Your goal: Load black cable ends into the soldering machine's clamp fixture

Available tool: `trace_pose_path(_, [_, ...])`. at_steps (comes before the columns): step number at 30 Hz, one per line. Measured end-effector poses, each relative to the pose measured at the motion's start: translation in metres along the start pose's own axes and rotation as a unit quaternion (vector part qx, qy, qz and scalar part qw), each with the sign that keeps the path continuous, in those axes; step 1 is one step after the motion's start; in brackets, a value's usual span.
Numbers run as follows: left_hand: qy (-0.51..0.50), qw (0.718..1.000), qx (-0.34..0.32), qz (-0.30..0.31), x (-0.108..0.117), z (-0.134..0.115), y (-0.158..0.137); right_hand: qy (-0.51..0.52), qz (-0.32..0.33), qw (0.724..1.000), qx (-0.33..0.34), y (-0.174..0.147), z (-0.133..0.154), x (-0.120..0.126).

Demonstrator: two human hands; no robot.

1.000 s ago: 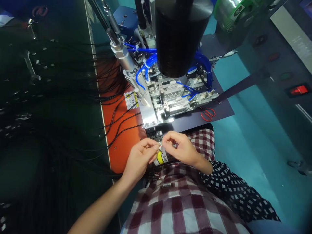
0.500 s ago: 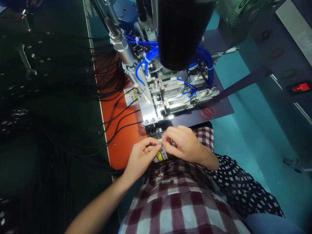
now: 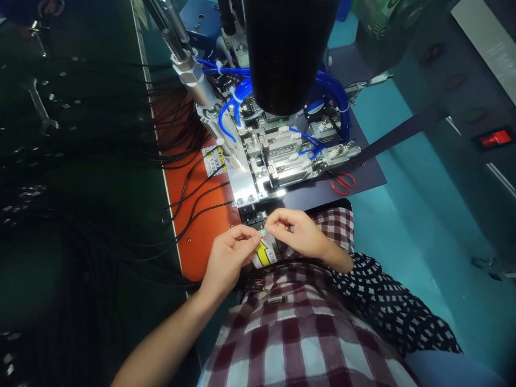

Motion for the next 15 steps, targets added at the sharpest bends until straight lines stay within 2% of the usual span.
trace_pose_path(8, [-0.012,1.000,-0.022,-0.018,0.001,-0.004,0.000,0.065,-0.050,0.997,0.010,-0.003,-0.008,-0.010])
trace_pose_path(15, [-0.011,0.999,-0.028,-0.015,0.000,-0.004,-0.001,0.108,-0.047,0.993,-0.004,0.002,-0.013,-0.014])
Point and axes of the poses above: each hand's wrist, its own y-axis towards the middle knuckle, its own x-axis out of the back of the hand, z = x × y, the point moved 9 cm from there along y, towards the middle knuckle, and after that the axes turned 15 degrees about z, right-handed, at the moved point
